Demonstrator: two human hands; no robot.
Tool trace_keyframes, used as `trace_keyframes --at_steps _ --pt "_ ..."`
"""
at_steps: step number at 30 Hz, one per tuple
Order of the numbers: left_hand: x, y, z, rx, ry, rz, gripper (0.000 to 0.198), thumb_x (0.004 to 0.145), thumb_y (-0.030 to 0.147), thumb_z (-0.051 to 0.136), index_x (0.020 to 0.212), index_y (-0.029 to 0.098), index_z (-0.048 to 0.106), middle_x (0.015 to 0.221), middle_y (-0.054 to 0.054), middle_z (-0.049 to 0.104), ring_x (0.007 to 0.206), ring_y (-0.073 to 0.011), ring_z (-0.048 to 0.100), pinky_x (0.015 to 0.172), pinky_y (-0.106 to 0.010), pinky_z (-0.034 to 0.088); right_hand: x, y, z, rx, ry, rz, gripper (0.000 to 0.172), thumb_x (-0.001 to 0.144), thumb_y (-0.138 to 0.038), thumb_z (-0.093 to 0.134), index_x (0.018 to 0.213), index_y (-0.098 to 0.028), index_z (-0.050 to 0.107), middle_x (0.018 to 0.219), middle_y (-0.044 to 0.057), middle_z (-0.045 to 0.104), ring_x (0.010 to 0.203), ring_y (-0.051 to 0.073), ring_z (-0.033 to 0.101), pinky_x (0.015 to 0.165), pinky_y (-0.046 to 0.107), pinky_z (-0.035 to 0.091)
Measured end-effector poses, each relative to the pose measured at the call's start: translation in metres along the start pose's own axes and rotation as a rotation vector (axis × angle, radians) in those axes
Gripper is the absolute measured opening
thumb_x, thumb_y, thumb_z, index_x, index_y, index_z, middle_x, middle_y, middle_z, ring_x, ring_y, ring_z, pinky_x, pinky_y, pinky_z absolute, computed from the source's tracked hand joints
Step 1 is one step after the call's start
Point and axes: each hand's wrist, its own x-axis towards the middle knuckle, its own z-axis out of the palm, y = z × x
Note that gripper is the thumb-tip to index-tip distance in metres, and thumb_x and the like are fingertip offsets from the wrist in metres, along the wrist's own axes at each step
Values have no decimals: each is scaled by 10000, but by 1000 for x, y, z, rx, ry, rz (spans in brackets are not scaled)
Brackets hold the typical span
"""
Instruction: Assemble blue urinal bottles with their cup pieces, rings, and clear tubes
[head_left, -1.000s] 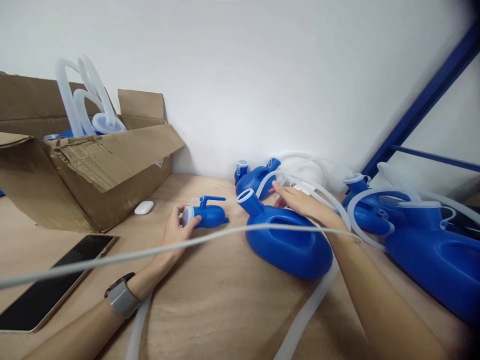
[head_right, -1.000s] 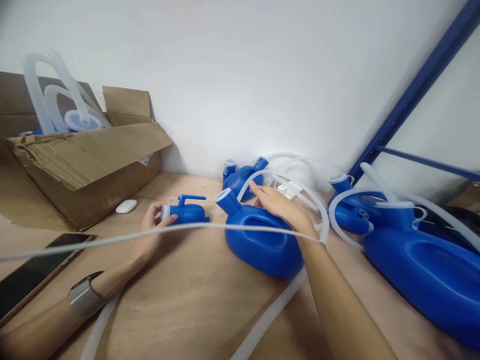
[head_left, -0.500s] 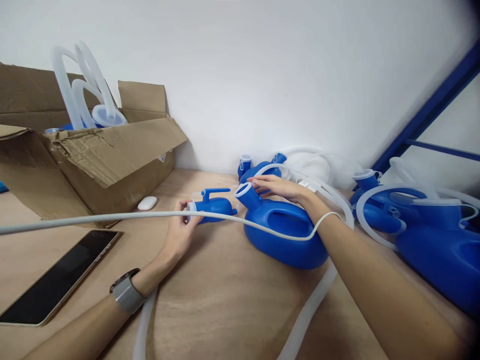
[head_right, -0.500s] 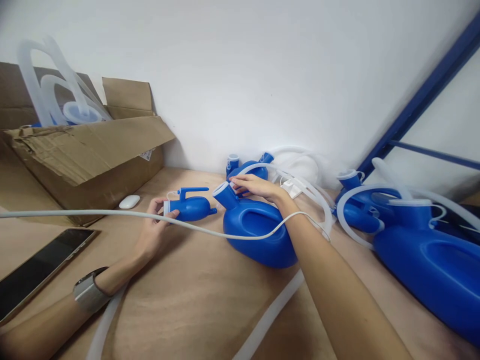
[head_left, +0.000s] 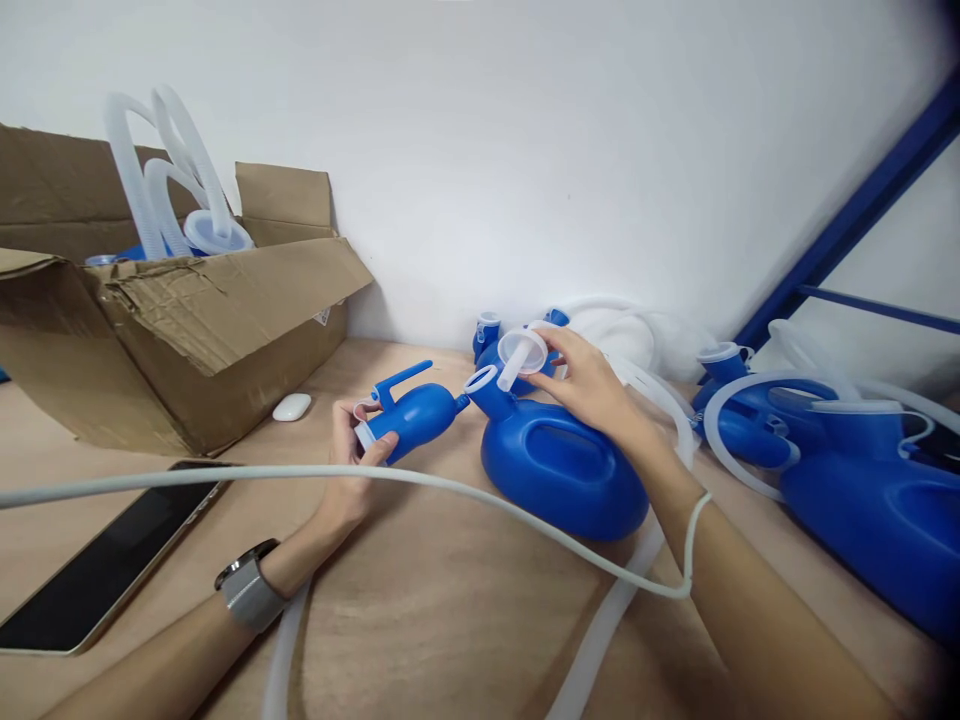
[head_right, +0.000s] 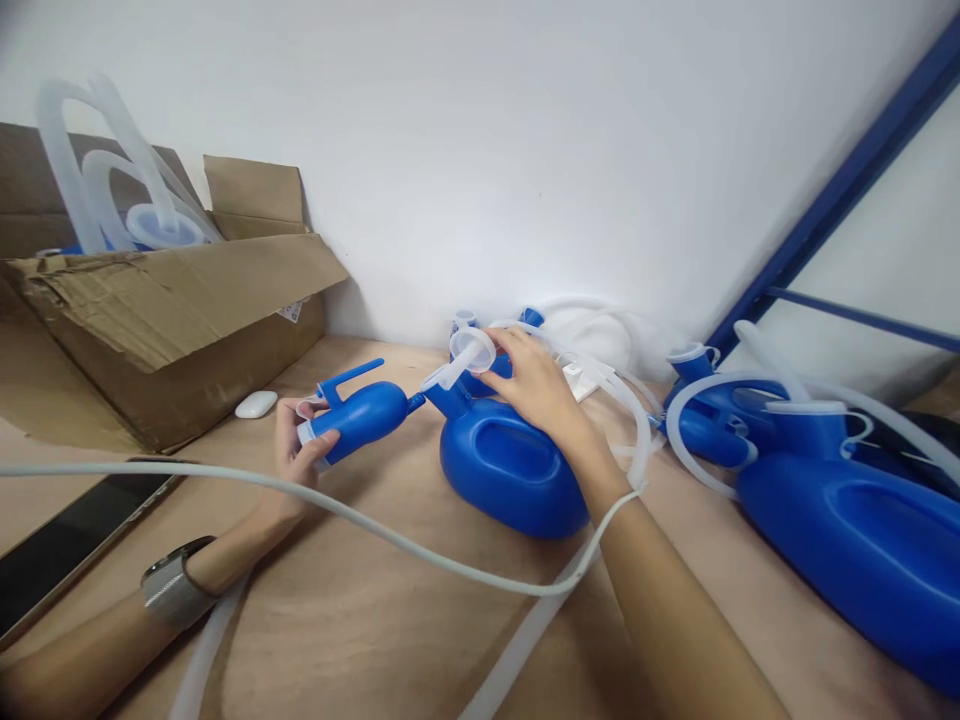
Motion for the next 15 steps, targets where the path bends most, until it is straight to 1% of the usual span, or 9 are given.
trace_keyframes --at_steps 2,4,6,7,9,11,13,15 --pt "0 -3 -2 -99 12 14 623 577 515 701 957 160 358 1133 15 517 942 63 474 766 -32 432 -8 -2 -1 -86 -15 -29 412 919 -359 683 1288 -184 631 1285 128 604 1157 310 618 970 484 524" --pt "-1 -4 -2 -174 10 21 658 535 524 713 941 159 347 1053 21 516 882 64 468 714 -41 439 -14 -4 -1 -117 -18 -76 382 922 -349 684 1260 -182 619 1389 149 544 1283 340 561 1058 515 477" --pt "-4 -3 0 -230 -2 12 694 499 545 724 922 157 335 972 24 505 851 57 472 684 -57 453 -19 -4 -1 -96 -45 -118 357 930 -328 674 1242 -181 582 1471 149 516 1380 346 500 1093 517 456" --pt "-5 -1 1 -250 -4 2 714 482 558 730 913 155 327 945 25 497 853 48 485 680 -69 463 -20 -5 0 -87 -64 -132 355 936 -315 666 1247 -181 559 1475 141 531 1403 341 485 1095 512 455" --pt "-7 3 4 -264 7 -8 748 450 570 742 898 151 314 926 21 490 882 30 513 699 -88 479 -22 -6 0 -97 -83 -162 364 938 -297 666 1256 -178 535 1412 124 598 1393 331 505 1084 499 461" --pt "-7 7 7 -247 31 -15 742 442 559 738 890 149 310 920 18 481 889 37 504 717 -91 478 -21 -7 0 -137 -63 -201 356 926 -289 686 1232 -166 552 1310 113 648 1311 322 564 1053 476 473" --pt "-5 10 8 -248 57 -33 703 444 526 717 877 150 311 886 21 460 833 63 453 684 -81 453 -21 -8 -2 -193 -40 -231 322 919 -287 698 1192 -156 588 1244 109 652 1201 309 598 1005 456 484" --pt "-3 12 9 -250 68 -54 655 460 509 675 860 151 299 854 24 445 790 72 420 651 -74 432 -20 -8 -6 -264 -26 -237 302 926 -302 693 1180 -153 623 1213 114 641 1136 307 591 968 457 482"
